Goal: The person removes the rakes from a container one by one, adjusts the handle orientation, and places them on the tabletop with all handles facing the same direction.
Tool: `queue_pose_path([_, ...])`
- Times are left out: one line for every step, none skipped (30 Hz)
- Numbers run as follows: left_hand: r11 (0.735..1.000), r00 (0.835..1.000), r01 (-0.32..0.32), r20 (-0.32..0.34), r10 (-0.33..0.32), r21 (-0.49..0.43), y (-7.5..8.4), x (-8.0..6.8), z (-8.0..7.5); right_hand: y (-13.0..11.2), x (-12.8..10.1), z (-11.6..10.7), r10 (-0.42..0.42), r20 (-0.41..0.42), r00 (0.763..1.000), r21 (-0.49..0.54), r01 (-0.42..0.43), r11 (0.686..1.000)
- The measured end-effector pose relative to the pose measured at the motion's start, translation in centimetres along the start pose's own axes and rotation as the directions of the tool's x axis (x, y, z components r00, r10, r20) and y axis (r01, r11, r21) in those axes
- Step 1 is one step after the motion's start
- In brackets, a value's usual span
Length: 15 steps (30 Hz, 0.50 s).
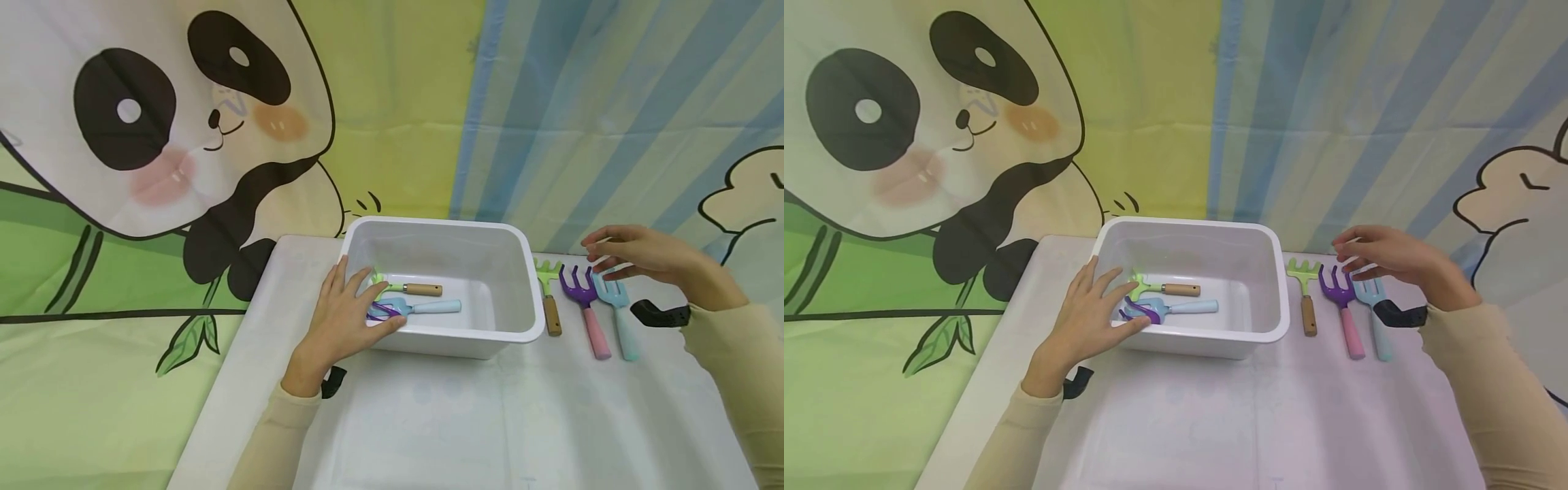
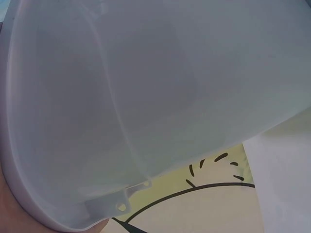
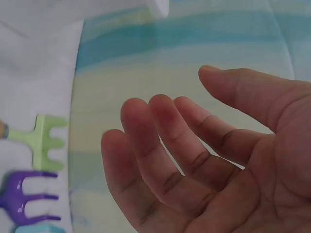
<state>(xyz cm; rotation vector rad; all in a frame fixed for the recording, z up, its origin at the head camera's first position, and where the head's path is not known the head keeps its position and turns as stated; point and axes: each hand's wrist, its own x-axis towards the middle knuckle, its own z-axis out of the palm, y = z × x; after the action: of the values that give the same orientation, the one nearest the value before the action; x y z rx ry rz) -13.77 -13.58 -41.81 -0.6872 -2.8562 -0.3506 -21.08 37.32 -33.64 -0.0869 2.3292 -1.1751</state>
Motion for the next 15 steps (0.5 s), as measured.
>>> queue_pose_path([1.0, 1.0, 0.001, -0.001, -0.001, 0.0, 0.0, 0.0, 0.0, -0.6, 0.2, 0.3, -0.011, 0.011, 1.0, -0.002, 0.011, 1.0])
queue_pose_path([1.0, 1.0, 0.0, -0.004, 0.0, 0.001, -0.1, 0.0, 0.0, -1.2, 0.4, 0.6, -0.025, 0.023, 0.999, -0.007, 0.025, 1.0])
queue_pose_path([1.0, 1.0, 0.0, -0.007, 0.0, 0.002, -0.1, 0.0, 0.1, -1.8, 0.7, 0.9, -0.037, 0.032, 0.999, -0.009, 0.037, 0.999])
queue_pose_path([1.0, 1.0, -0.001, -0.009, 0.001, 0.0, -0.1, 0.0, 0.1, -2.4, 0.9, 1.2, -0.049, 0.041, 0.998, -0.017, 0.049, 0.999])
queue_pose_path([1.0, 1.0, -0.003, -0.011, 0.003, 0.0, -0.1, 0.0, 0.1, -3.0, 1.1, 1.4, -0.059, 0.049, 0.997, -0.019, 0.06, 0.998])
queue_pose_path([1.0, 1.0, -0.005, -0.013, 0.005, 0.001, -0.2, 0.0, 0.1, -3.5, 1.4, 1.7, -0.069, 0.059, 0.996, -0.023, 0.07, 0.997])
queue_pose_path([1.0, 1.0, -0.007, -0.014, 0.007, -0.002, -0.1, 0.0, 0.2, -4.1, 1.6, 2.0, -0.08, 0.073, 0.994, -0.022, 0.082, 0.996])
queue_pose_path([1.0, 1.0, -0.01, -0.016, 0.01, -0.003, -0.1, 0.0, 0.2, -4.6, 1.8, 2.3, -0.087, 0.087, 0.992, -0.024, 0.09, 0.996])
queue_pose_path([1.0, 1.0, -0.01, -0.014, 0.01, -0.007, -0.1, 0.0, 0.2, -5.2, 2.1, 2.7, -0.094, 0.102, 0.99, -0.015, 0.096, 0.995])
queue_pose_path([1.0, 1.0, -0.011, -0.014, 0.011, -0.008, -0.1, 0.0, 0.2, -5.7, 2.3, 3.0, -0.107, 0.122, 0.987, -0.007, 0.108, 0.994])
queue_pose_path([1.0, 1.0, -0.01, -0.013, 0.01, -0.007, -0.1, 0.0, 0.2, -6.3, 2.6, 3.3, -0.116, 0.142, 0.983, 0.003, 0.117, 0.993])
queue_pose_path([1.0, 1.0, -0.009, -0.011, 0.009, -0.007, -0.1, 0.0, 0.1, -6.9, 2.8, 3.7, -0.131, 0.163, 0.978, 0.011, 0.131, 0.991])
queue_pose_path([1.0, 1.0, -0.009, -0.01, 0.009, -0.005, -0.1, 0.0, 0.1, -7.4, 3.1, 4.0, -0.144, 0.182, 0.973, 0.021, 0.142, 0.99])
queue_pose_path([1.0, 1.0, -0.009, -0.01, 0.009, -0.002, -0.1, 0.0, 0.1, -7.9, 3.5, 4.4, -0.155, 0.198, 0.968, 0.031, 0.152, 0.988])
queue_pose_path([1.0, 1.0, -0.009, -0.01, 0.009, -0.001, 0.0, 0.0, 0.1, -8.5, 3.8, 4.8, -0.167, 0.214, 0.962, 0.041, 0.162, 0.986])
